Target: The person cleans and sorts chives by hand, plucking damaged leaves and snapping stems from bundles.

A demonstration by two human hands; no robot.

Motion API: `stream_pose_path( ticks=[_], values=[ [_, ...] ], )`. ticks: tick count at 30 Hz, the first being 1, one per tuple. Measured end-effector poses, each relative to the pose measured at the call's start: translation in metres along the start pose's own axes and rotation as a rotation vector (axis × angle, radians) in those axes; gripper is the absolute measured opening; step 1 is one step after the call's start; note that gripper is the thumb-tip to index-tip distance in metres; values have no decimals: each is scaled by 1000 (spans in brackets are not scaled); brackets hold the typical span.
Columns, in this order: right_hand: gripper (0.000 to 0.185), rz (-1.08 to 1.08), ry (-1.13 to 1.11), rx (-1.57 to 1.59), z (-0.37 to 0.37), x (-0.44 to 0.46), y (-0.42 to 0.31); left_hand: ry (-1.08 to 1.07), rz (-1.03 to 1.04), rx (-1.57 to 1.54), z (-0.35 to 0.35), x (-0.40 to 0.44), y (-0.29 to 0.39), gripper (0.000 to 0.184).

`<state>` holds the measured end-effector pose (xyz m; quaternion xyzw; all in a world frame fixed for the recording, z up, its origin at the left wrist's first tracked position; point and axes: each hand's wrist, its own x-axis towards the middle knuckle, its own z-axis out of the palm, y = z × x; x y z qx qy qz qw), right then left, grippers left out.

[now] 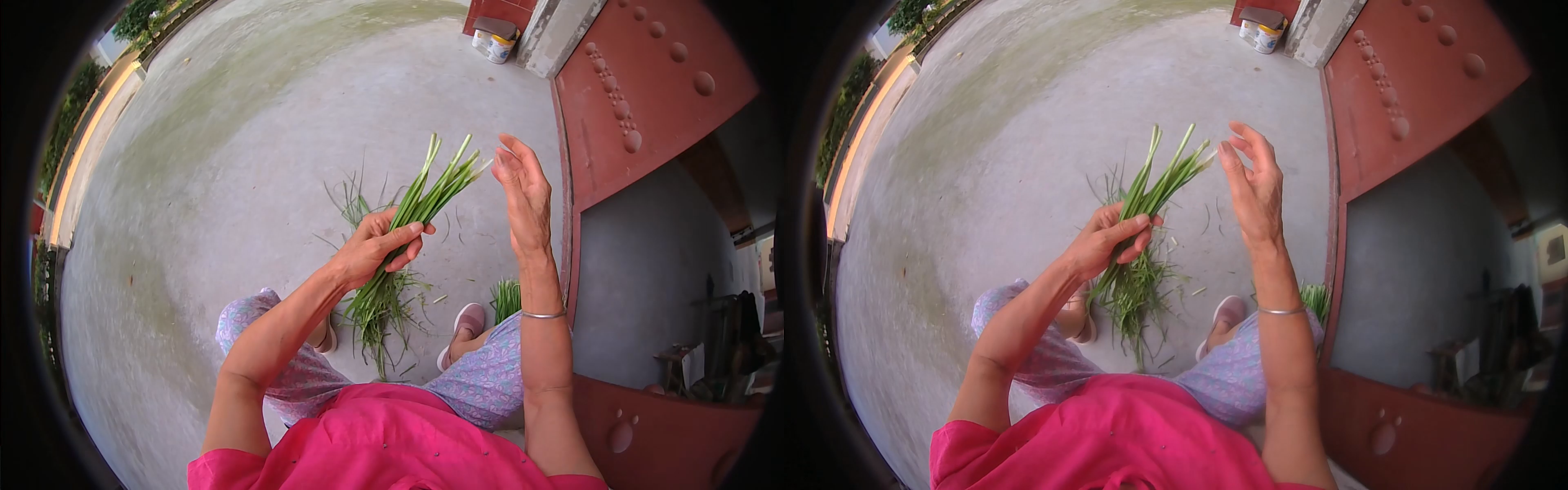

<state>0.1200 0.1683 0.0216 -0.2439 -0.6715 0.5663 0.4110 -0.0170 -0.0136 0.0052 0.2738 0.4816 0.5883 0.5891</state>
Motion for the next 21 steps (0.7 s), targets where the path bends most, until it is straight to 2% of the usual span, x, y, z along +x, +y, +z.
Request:
stream_pose_path(
  ticks=[5,8,11,21],
  values=[
    [27,-51,-230,-153,1,-3,2,-7,5,26,0,-3,0,23],
    [19,-70,-259,-145,6,-6,1,-12,-3,45,1,-4,0,22],
    [15,-108,-256,-111,5,-5,6,-17,-8,66,1,-5,0,22],
    [14,-38,-195,-32,6,-4,7,-22,-24,43,1,-6,1,22]
  ],
)
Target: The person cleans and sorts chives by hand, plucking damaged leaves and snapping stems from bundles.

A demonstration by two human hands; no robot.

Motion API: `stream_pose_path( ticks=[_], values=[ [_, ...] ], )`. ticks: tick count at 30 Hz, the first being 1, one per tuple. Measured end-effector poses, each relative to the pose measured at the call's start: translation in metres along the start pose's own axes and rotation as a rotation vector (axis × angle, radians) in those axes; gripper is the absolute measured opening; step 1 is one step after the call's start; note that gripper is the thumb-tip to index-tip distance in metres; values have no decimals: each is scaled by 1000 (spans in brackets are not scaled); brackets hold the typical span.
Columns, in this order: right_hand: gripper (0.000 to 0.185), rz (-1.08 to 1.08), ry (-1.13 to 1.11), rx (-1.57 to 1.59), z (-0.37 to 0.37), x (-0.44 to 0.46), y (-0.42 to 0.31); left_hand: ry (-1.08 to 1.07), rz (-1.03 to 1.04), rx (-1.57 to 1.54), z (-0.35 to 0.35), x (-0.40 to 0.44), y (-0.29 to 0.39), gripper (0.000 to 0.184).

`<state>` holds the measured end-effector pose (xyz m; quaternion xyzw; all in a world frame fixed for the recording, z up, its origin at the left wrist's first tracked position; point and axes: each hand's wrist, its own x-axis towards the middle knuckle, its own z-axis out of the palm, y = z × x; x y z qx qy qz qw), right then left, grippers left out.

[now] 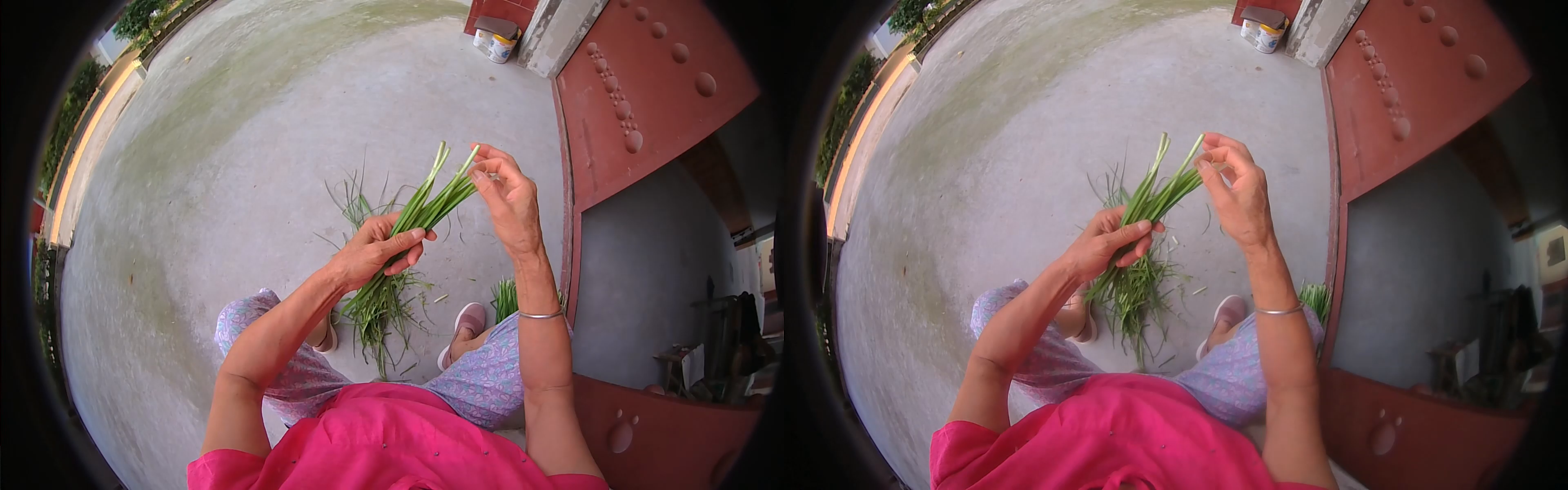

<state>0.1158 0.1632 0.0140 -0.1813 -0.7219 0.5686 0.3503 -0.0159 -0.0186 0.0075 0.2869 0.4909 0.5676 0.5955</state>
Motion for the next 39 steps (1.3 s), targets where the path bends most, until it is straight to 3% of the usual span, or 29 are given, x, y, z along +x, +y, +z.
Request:
stream_pose_path(
  ticks=[11,17,23,26,33,39],
  values=[
    [15,34,61,87,-2,-2,-3,-1,-9,5,2,0,1,23],
    [33,137,184,177,1,-1,-12,-3,2,0,1,2,0,24],
    [43,434,-67,428,4,-4,-10,-1,31,-14,1,3,0,24],
    [41,402,-216,430,10,-8,-8,-3,25,0,2,3,2,24],
    [28,346,-195,576,16,-9,-5,-36,-15,-23,4,2,2,25],
    [31,370,-208,668,22,-10,-7,-108,-65,-109,2,3,-2,32]
  ],
)
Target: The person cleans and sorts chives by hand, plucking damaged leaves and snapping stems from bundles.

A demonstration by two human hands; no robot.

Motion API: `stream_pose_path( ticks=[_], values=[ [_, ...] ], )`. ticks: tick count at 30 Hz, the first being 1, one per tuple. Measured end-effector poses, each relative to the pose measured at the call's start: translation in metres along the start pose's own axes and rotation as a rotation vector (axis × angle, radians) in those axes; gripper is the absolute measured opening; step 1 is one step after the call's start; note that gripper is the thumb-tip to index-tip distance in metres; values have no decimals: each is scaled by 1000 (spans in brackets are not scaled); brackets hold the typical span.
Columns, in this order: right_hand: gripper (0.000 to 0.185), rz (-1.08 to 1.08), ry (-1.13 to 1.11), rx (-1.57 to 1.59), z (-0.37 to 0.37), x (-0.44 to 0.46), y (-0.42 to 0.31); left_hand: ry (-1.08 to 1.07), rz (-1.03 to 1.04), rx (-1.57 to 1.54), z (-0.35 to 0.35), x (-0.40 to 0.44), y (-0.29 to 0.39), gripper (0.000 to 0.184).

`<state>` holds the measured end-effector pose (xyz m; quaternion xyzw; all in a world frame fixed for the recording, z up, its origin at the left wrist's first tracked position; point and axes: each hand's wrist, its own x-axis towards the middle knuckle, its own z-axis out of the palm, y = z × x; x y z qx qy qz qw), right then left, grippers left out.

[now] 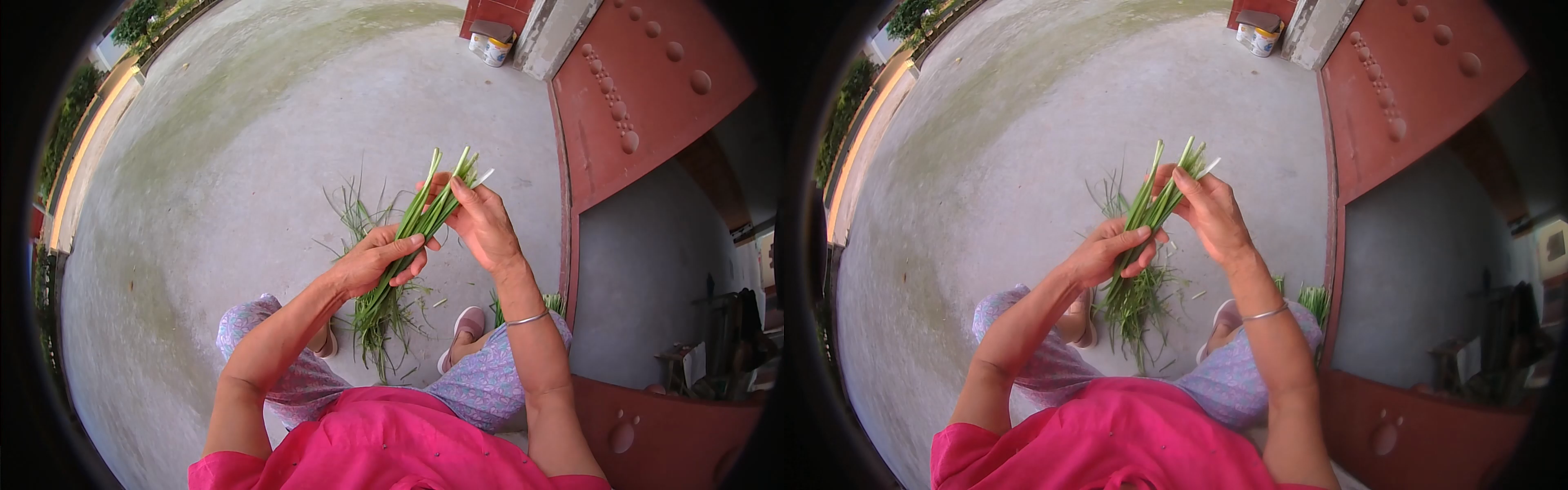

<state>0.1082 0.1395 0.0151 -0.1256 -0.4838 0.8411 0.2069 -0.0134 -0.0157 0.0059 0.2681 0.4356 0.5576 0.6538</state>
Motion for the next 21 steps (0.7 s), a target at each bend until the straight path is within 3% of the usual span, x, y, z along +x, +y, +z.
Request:
stream_pose_path(
  ticks=[7,14,21],
  values=[
    [41,15,-97,-22,3,-1,11,-88,-64,-55,1,0,-1,38],
    [42,49,-52,-42,12,-4,4,-100,-64,-64,2,0,0,47],
    [44,68,-37,-137,12,-5,11,-107,-46,-77,0,3,-3,45]
  ],
)
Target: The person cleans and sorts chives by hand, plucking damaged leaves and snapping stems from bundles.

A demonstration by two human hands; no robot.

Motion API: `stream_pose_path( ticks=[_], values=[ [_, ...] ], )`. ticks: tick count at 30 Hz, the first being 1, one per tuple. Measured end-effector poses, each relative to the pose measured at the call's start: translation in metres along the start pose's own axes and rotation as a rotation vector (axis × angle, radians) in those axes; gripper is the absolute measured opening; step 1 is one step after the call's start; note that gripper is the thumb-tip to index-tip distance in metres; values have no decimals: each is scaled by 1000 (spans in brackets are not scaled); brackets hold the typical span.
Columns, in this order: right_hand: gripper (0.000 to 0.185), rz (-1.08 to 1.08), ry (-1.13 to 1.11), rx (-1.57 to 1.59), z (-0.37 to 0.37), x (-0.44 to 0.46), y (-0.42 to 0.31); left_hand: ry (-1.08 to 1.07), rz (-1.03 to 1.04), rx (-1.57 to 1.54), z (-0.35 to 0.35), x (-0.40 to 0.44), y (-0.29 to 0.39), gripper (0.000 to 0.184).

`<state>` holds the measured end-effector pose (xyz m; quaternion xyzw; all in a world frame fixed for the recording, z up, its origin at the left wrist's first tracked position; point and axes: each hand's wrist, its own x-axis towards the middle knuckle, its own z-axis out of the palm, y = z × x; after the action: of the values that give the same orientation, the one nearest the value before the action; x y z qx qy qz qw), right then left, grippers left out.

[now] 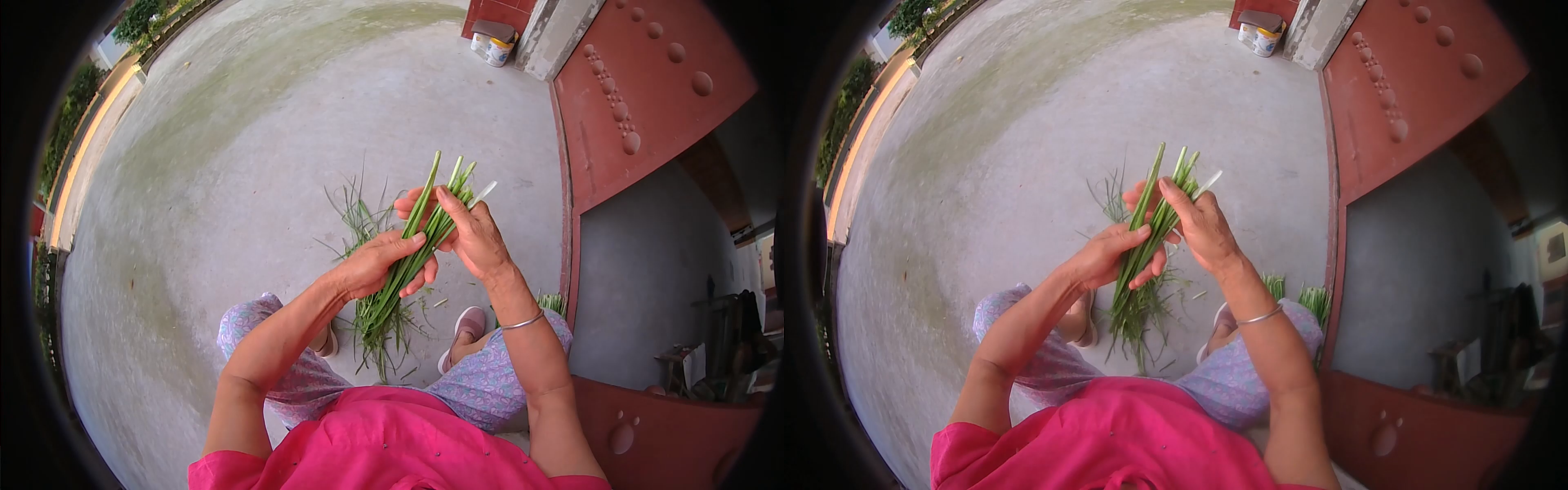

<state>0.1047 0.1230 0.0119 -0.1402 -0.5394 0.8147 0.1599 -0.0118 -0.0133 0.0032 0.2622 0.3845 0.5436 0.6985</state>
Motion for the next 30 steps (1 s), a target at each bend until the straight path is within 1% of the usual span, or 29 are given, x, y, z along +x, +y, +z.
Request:
stream_pose_path(
  ticks=[2,5,10,11,14,17,19,20,23,25,28,29,30],
  values=[
    [43,6,12,45,1,0,-1,-44,-20,24,-2,2,-1,46],
    [42,9,8,77,2,0,1,-46,-57,4,-1,1,-2,49],
    [39,49,-74,5,-5,-4,-5,-56,-59,-3,0,0,-3,46],
    [39,53,-60,8,-4,-4,-6,-50,-55,-6,2,0,-3,46],
    [40,54,-21,-13,0,-5,-5,44,-18,57,11,1,-2,39],
    [40,12,6,-65,4,-2,-1,97,117,262,7,5,-8,32],
    [39,-47,14,-60,6,0,8,120,127,340,7,3,-6,27],
    [39,-33,13,-49,6,0,8,131,131,380,7,3,-5,25],
    [38,-1,18,-31,8,-2,3,172,98,366,7,2,-4,27],
    [39,3,32,-39,11,-5,-4,161,93,337,6,2,-2,28],
    [42,-49,38,108,3,-1,-2,152,88,297,6,1,0,29],
    [48,-48,28,53,0,-2,-6,151,87,284,6,1,1,30],
    [50,-52,33,57,-1,-2,-9,150,88,260,6,1,1,29]
  ],
)
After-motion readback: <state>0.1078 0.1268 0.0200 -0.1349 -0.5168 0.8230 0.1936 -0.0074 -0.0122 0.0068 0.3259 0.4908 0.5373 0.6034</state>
